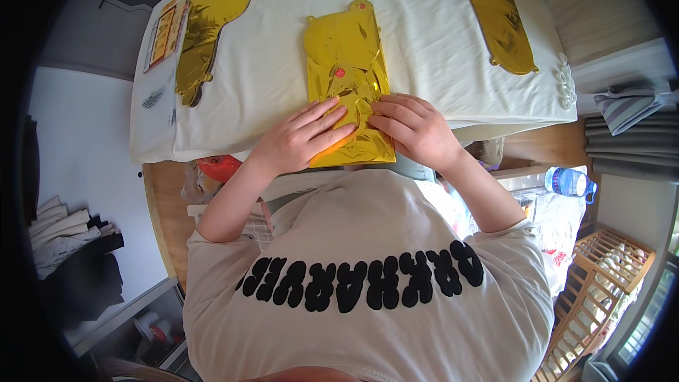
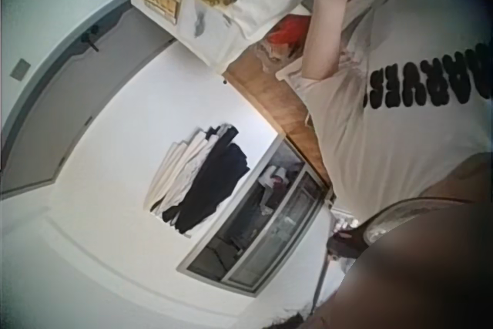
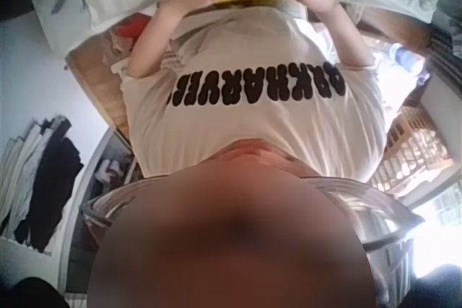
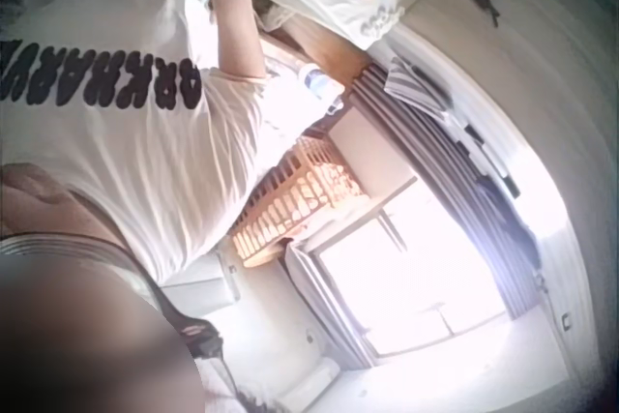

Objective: Folding gold-colored foil sheets into compact squares and organizing them on cardboard bases.

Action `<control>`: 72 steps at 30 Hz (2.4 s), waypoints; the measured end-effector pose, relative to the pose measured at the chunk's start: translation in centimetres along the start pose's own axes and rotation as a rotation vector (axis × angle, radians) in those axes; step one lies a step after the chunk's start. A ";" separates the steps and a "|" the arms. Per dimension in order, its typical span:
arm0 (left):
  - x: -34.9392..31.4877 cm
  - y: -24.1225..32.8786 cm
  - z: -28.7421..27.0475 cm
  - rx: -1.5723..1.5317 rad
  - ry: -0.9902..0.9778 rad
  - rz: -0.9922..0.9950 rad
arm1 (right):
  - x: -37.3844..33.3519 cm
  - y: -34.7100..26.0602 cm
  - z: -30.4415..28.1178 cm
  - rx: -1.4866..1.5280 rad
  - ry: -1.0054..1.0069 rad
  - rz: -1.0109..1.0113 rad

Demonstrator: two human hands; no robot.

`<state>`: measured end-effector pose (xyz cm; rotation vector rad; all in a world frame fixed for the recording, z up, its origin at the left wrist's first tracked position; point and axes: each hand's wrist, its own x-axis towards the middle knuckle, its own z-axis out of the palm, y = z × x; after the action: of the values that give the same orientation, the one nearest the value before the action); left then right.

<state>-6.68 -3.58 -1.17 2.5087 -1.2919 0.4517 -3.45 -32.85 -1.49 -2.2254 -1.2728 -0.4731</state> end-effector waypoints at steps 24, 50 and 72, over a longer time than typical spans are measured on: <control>1.5 -0.6 -1.5 -0.531 -0.068 -0.392 | 0.7 0.7 -0.5 0.237 0.025 0.258; 3.5 -3.2 -0.5 -1.150 0.183 -0.842 | 5.2 -0.2 -1.5 0.489 -0.087 0.904; 3.2 -2.6 -0.1 -0.846 0.287 -0.948 | 5.1 0.8 -1.2 0.462 -0.090 0.917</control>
<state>-2.81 -4.42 -0.12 1.8951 -0.0355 0.0041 -0.25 -30.44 2.02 -2.1392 -0.2420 0.2529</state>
